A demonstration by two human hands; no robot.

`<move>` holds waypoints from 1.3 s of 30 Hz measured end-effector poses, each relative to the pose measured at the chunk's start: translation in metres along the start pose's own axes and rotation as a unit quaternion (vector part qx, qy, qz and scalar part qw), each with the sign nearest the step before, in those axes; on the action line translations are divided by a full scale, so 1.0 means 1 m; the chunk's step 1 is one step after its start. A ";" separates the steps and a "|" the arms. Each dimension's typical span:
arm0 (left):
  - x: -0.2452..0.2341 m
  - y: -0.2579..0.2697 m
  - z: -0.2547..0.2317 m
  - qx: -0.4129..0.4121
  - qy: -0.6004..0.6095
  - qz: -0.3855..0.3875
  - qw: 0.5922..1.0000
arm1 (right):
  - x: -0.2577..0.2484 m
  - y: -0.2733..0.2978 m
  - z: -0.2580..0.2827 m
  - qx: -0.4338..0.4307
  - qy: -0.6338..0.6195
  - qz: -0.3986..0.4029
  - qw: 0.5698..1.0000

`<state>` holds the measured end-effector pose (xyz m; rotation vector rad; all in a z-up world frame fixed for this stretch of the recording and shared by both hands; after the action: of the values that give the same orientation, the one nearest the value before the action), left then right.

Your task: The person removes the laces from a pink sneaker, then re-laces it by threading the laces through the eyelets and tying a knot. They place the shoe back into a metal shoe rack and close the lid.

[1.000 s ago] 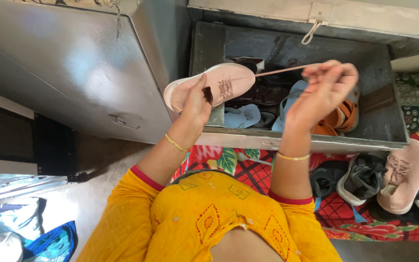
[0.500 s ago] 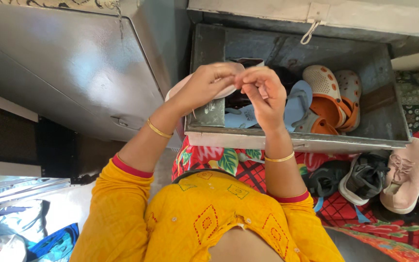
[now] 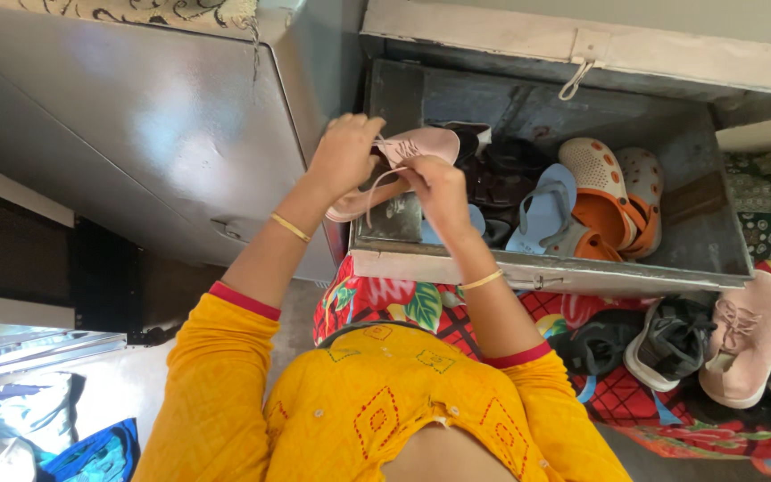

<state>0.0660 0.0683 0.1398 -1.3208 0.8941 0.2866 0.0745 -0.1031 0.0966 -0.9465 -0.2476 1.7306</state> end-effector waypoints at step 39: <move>0.006 -0.004 -0.067 0.190 0.030 0.050 0.980 | -0.023 -0.013 -0.073 0.365 -0.355 0.112 0.853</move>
<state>0.0460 0.0038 0.1398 -0.9366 1.0116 0.1442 0.1362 -0.1388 0.0664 0.2571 0.0691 2.0948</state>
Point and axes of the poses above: each hand's wrist, its own y-axis away from the middle knuckle, its own x-axis out of the palm, z = x × y, the point moved 6 cm from there along -y, towards the middle knuckle, and after that the axes turned 7 degrees about -y, right-handed, at the moved point
